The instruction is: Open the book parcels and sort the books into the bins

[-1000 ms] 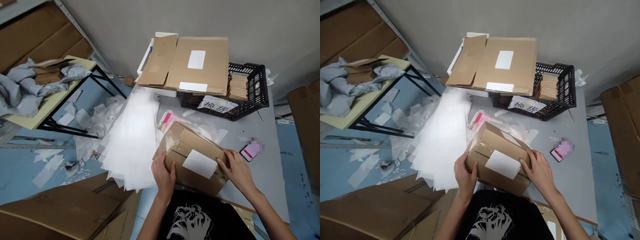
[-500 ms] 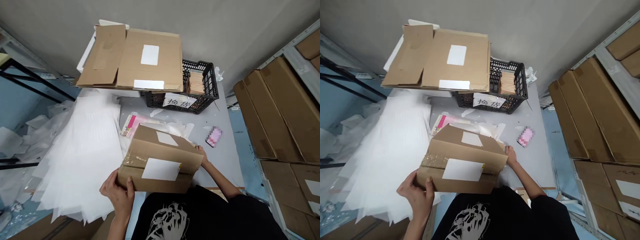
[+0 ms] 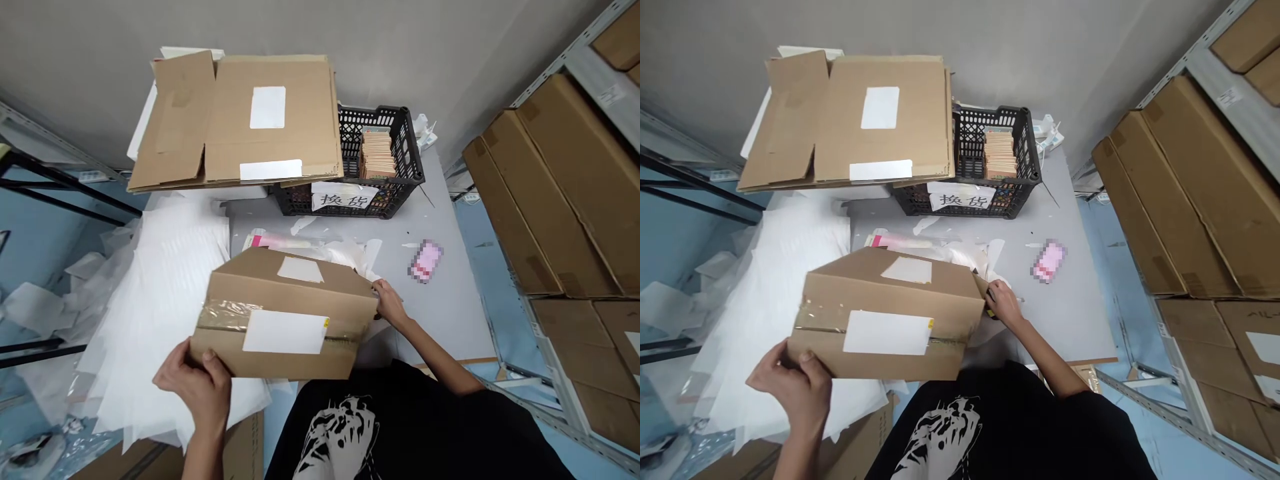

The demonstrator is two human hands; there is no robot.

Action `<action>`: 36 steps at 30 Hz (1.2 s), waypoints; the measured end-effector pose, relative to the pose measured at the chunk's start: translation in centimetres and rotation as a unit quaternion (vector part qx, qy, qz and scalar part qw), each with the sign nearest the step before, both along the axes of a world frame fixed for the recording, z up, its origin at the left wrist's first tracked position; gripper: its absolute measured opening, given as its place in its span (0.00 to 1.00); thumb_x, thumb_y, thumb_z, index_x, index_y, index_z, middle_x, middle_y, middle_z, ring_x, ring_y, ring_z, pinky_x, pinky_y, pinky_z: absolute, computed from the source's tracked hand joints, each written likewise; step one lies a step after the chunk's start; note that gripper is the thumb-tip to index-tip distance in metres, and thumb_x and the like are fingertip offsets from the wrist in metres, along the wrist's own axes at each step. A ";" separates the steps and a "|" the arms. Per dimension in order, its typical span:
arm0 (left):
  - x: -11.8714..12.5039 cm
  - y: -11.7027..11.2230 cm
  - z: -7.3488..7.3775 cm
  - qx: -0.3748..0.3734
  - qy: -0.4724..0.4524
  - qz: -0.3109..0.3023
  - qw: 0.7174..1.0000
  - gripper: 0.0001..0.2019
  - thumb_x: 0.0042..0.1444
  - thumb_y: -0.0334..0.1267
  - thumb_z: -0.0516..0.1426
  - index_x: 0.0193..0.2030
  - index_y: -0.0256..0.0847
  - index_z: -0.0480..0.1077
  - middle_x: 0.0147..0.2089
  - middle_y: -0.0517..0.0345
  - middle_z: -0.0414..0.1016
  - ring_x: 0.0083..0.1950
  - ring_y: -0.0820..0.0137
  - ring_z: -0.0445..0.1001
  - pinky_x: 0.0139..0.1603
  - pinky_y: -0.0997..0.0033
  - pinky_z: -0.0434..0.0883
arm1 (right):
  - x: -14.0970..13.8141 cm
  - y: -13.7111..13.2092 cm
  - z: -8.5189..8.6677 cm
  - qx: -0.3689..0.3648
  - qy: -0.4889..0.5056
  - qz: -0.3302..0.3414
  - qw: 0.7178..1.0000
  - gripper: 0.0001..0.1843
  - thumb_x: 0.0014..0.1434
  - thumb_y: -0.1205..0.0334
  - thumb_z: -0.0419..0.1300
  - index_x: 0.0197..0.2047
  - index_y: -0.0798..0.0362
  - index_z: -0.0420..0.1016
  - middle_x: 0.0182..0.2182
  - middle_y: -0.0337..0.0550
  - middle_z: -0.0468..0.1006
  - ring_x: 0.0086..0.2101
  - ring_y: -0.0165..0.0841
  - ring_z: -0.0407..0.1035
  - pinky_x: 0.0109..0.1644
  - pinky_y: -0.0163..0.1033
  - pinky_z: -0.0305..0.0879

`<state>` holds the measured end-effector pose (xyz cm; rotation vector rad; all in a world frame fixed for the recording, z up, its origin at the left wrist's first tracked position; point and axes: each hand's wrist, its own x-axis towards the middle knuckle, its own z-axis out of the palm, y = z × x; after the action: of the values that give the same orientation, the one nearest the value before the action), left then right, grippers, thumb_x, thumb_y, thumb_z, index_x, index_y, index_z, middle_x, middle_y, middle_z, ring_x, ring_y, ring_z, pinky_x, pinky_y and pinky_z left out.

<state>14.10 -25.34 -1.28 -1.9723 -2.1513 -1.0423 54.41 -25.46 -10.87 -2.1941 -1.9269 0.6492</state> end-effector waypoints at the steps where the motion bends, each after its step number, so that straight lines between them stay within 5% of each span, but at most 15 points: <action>1: -0.7 0.8 0.0 -0.007 0.000 0.000 1.000 0.21 0.58 0.39 0.50 0.57 0.34 0.58 0.54 0.37 0.63 0.57 0.50 0.61 0.57 0.41 0.54 | 0.2 0.2 0.0 0.002 -0.007 -0.002 1.000 0.12 0.62 0.63 0.51 0.48 0.50 0.69 0.45 0.46 0.72 0.48 0.36 0.65 0.50 0.39 0.62; 6: -2.9 3.8 -0.9 -0.011 0.028 -0.016 0.999 0.20 0.56 0.38 0.51 0.56 0.43 0.56 0.52 0.47 0.63 0.55 0.53 0.61 0.55 0.40 0.57 | 0.2 -0.9 -1.6 -0.048 -0.064 -0.048 0.996 0.17 0.59 0.59 0.57 0.51 0.55 0.66 0.46 0.53 0.71 0.49 0.43 0.65 0.51 0.45 0.64; 11: -2.7 2.8 -1.3 0.003 0.021 -0.011 1.000 0.21 0.55 0.39 0.51 0.55 0.43 0.57 0.52 0.47 0.63 0.55 0.51 0.61 0.56 0.38 0.56 | -3.2 -1.7 -3.0 -0.078 -0.073 -0.038 0.994 0.27 0.56 0.60 0.60 0.57 0.58 0.60 0.49 0.57 0.70 0.50 0.45 0.65 0.51 0.45 0.63; 15: -2.2 1.5 -1.0 -0.013 0.007 -0.008 1.000 0.22 0.55 0.42 0.49 0.55 0.35 0.59 0.52 0.37 0.64 0.56 0.48 0.62 0.56 0.39 0.54 | -4.1 -0.9 -2.3 -0.104 -0.060 -0.044 0.992 0.27 0.56 0.71 0.55 0.59 0.58 0.59 0.48 0.56 0.72 0.48 0.41 0.68 0.48 0.41 0.66; 18: -2.5 1.5 -0.9 -0.016 0.014 -0.018 1.000 0.22 0.55 0.43 0.48 0.55 0.34 0.61 0.50 0.36 0.66 0.54 0.47 0.64 0.54 0.39 0.56 | -1.6 -1.4 -0.5 -0.106 -0.040 -0.059 0.992 0.27 0.57 0.71 0.51 0.61 0.57 0.58 0.50 0.54 0.73 0.46 0.39 0.71 0.47 0.40 0.67; 22: -2.2 2.4 -0.7 -0.001 0.032 -0.056 0.998 0.20 0.55 0.42 0.49 0.51 0.34 0.63 0.44 0.39 0.70 0.49 0.49 0.68 0.51 0.41 0.58 | 4.8 -3.0 4.5 -0.008 0.079 -0.098 0.992 0.22 0.62 0.61 0.47 0.59 0.54 0.61 0.43 0.49 0.78 0.39 0.38 0.75 0.43 0.42 0.70; 26: 0.7 3.6 0.9 0.032 0.038 -0.150 0.987 0.14 0.52 0.40 0.52 0.45 0.38 0.66 0.39 0.46 0.71 0.39 0.58 0.70 0.44 0.52 0.64 | 9.4 -2.6 12.8 0.058 0.145 -0.093 0.983 0.23 0.64 0.49 0.48 0.56 0.54 0.65 0.28 0.42 0.77 0.23 0.33 0.71 0.30 0.39 0.70; 32: 9.1 3.6 5.8 0.092 0.055 -0.313 0.944 0.21 0.54 0.28 0.56 0.55 0.46 0.66 0.44 0.52 0.68 0.46 0.64 0.68 0.48 0.60 0.64 | 8.9 1.2 26.0 0.137 0.067 0.090 0.984 0.25 0.61 0.44 0.54 0.58 0.43 0.67 0.36 0.45 0.81 0.29 0.38 0.76 0.34 0.42 0.72; 36: 13.6 3.0 7.6 0.088 -0.024 -0.323 0.942 0.22 0.55 0.28 0.58 0.57 0.45 0.66 0.43 0.53 0.68 0.47 0.65 0.67 0.49 0.59 0.65 | 6.7 4.6 30.8 0.103 0.034 0.243 0.964 0.24 0.63 0.47 0.53 0.62 0.33 0.64 0.41 0.41 0.81 0.33 0.38 0.77 0.32 0.40 0.73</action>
<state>27.73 -22.38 6.36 -2.6394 -1.3605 -1.2964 61.13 -20.90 19.92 -1.5622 -2.3908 0.5442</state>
